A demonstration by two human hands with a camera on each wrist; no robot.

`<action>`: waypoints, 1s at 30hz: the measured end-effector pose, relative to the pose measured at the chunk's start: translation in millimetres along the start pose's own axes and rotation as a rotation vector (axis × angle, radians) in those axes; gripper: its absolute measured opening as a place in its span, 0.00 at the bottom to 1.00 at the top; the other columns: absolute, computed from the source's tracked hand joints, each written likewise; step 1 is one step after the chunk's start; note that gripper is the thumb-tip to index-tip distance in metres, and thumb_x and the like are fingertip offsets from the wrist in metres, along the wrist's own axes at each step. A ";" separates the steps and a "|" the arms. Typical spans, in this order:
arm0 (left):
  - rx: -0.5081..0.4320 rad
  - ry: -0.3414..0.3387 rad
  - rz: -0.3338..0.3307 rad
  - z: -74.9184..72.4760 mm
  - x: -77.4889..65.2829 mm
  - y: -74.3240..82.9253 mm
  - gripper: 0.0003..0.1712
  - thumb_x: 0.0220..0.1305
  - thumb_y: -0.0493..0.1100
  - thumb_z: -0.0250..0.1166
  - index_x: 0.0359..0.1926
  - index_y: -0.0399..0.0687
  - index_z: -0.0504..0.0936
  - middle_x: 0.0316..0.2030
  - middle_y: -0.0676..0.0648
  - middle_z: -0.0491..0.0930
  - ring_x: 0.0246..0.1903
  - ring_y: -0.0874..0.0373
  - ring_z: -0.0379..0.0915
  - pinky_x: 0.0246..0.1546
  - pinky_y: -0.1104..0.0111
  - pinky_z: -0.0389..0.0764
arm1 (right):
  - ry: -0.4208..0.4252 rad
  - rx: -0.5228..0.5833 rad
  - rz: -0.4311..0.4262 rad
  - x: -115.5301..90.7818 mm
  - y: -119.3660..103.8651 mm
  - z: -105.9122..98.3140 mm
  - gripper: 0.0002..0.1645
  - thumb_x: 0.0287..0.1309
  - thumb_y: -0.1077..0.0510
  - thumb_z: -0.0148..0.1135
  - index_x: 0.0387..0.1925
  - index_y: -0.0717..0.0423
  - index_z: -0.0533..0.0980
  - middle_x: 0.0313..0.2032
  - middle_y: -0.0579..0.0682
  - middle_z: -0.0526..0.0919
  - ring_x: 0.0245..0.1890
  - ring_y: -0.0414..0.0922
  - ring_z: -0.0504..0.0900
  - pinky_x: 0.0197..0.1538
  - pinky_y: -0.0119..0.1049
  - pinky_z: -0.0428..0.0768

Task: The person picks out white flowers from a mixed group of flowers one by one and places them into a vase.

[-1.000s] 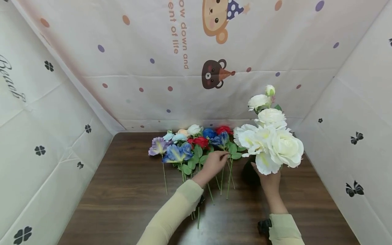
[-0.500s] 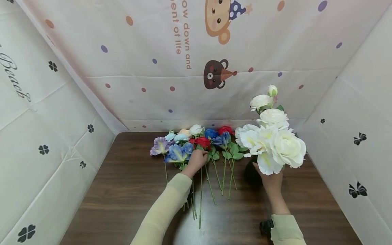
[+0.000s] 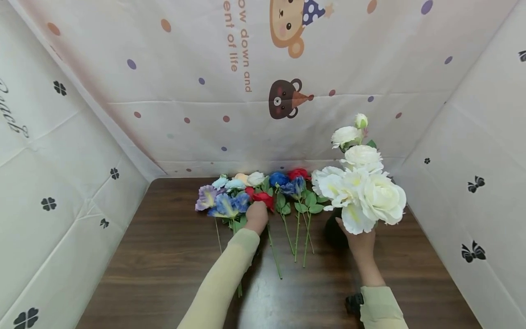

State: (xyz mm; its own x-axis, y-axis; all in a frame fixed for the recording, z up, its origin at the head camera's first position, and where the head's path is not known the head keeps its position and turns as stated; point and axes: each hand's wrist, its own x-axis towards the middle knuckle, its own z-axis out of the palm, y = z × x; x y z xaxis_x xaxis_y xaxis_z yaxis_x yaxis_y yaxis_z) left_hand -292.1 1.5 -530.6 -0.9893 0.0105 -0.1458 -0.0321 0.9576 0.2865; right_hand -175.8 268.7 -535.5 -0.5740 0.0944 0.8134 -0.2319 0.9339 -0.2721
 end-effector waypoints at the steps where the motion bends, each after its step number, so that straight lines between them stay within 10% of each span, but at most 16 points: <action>1: -0.001 -0.001 0.002 0.8 0.4 -1.2 0.08 0.70 0.36 0.64 0.39 0.39 0.89 0.41 0.39 0.89 0.38 0.46 0.88 0.36 0.57 0.88 | 0.005 0.004 0.002 0.1 -0.3 0.2 0.49 0.71 0.28 0.43 0.52 0.76 0.72 0.49 0.74 0.78 0.53 0.69 0.77 0.52 0.65 0.76; 16: -0.185 -0.080 -0.028 2.7 2.9 -1.1 0.08 0.61 0.39 0.74 0.37 0.37 0.88 0.42 0.37 0.88 0.37 0.46 0.87 0.36 0.58 0.87 | 0.024 0.000 0.011 1.9 -4.2 -0.5 0.48 0.70 0.29 0.44 0.51 0.75 0.73 0.46 0.71 0.80 0.51 0.67 0.79 0.49 0.64 0.78; 30: -0.362 -0.112 -0.138 2.8 2.9 4.5 0.11 0.57 0.39 0.77 0.35 0.35 0.87 0.42 0.35 0.88 0.31 0.45 0.85 0.29 0.60 0.85 | -0.016 0.164 0.133 -0.8 -4.9 -1.3 0.41 0.65 0.41 0.67 0.59 0.74 0.70 0.55 0.71 0.77 0.58 0.67 0.74 0.55 0.62 0.72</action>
State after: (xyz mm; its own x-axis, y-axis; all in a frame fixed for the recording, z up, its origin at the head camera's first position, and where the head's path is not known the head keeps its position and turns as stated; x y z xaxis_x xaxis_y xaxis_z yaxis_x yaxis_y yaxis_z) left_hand -294.7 6.7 -532.4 -0.9511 -0.0611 -0.3029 -0.2320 0.7887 0.5694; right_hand -173.2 264.5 -534.2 -0.6202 0.2064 0.7568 -0.2772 0.8449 -0.4576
